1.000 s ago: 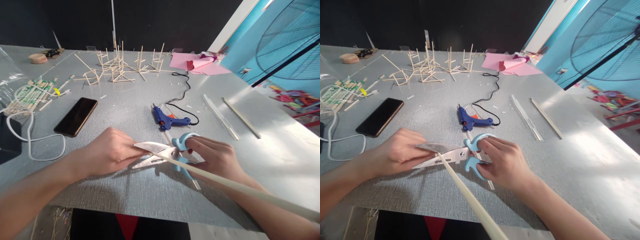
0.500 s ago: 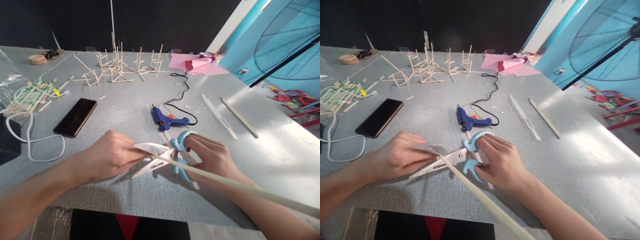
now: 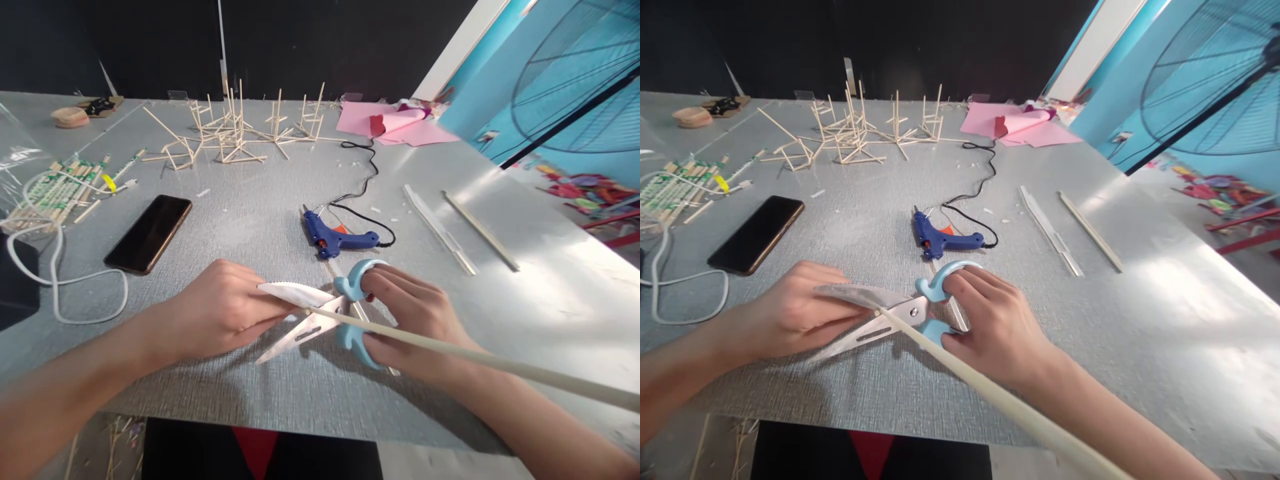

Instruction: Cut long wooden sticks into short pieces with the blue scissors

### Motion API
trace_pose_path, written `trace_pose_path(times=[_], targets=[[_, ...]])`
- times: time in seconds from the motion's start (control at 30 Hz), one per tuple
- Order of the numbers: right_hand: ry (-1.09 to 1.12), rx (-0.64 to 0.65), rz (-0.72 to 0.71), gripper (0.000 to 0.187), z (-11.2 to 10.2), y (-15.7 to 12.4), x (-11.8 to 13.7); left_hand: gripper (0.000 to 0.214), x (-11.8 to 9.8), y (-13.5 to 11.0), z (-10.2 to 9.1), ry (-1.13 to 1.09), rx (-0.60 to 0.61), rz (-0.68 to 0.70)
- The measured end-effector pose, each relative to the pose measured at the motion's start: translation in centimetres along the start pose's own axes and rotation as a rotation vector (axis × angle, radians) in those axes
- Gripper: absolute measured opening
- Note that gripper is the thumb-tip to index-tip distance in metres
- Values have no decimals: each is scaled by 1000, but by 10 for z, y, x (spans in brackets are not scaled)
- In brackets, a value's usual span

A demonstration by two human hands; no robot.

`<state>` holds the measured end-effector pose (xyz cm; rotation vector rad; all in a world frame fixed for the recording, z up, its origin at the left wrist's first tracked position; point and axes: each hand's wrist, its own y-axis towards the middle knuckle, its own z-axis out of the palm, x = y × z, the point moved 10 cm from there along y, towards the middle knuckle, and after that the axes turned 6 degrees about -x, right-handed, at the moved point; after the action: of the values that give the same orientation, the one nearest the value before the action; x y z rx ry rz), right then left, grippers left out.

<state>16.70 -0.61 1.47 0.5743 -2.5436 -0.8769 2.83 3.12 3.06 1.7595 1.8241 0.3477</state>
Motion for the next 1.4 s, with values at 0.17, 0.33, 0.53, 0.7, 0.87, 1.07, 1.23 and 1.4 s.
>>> trace_pose_path(times=[0.17,0.33,0.53,0.7,0.87,1.07,1.23,1.4], targets=[[11,8,6,12,0,0,1,26,0,2,-1,6,-1,3],[11,4,6,11,1,-1,0,25,-2,3,-3,-9,-14,8],[50,-16,25,8,-1,0,-1,23,-1,3,-2,-28,2,-7],[51,-25,23,8,-1,0,-1,23,-1,3,-2,-7,5,-24],[83,-18,63,10,-1,0,-2,28,0,3,0,8,19,-42],[105,-24,110,11,0,-1,-4,26,-2,4,-2,10,15,-32],[106,-6,70,15,1,0,-2,25,-4,4,-2,45,37,-16],[101,-11,32,14,-2,1,-1,27,-4,3,-1,50,53,-34]])
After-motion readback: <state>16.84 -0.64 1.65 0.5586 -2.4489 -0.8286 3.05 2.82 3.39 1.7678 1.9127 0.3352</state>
